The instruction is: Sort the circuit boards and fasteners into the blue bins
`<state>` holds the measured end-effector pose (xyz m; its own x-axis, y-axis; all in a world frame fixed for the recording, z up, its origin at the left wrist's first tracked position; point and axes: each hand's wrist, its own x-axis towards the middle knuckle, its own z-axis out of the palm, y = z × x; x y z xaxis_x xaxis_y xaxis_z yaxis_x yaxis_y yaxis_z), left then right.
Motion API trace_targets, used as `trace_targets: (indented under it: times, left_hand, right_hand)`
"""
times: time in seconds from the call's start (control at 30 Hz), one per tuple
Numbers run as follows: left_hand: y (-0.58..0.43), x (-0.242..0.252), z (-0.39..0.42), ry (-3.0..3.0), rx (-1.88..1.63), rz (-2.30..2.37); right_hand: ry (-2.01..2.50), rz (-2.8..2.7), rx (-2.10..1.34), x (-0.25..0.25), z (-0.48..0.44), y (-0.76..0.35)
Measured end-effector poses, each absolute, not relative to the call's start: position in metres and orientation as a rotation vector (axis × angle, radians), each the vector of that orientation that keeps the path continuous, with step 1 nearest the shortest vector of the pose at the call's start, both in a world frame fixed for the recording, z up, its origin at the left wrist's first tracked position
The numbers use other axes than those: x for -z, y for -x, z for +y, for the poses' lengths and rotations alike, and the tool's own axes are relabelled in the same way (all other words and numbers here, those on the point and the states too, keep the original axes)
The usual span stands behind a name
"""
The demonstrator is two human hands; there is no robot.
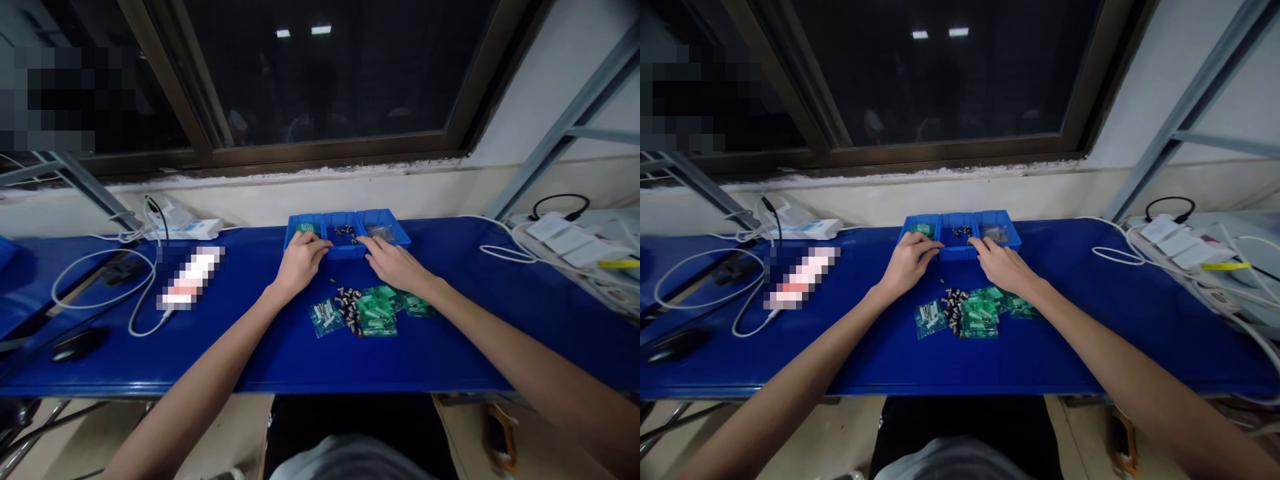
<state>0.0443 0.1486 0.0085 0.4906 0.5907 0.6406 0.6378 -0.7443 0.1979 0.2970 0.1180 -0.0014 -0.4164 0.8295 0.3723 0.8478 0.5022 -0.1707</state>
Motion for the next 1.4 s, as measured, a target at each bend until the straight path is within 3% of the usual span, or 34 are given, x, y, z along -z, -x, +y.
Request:
trace_targets:
  times: [0.7,0.97,1.23,1.4]
  left_hand:
    - [-0.045,-0.007,0.149,2.647,1.072,-1.109]
    - [-0.043,-0.019,0.138,2.663,1.057,-1.049]
    - [-0.044,-0.030,0.130,3.202,0.443,-0.956]
    - [-0.047,-0.023,0.131,3.202,0.430,-1.024]
  right_hand:
    - [1.346,-2.483,0.204,-0.014,0.123,-0.300]
    - [1.266,-2.425,0.705,-0.024,0.109,-0.301]
    - [1.073,-2.256,0.204,-0.020,0.098,-0.300]
    - [1.065,-2.426,0.040,-0.017,0.092,-0.286]
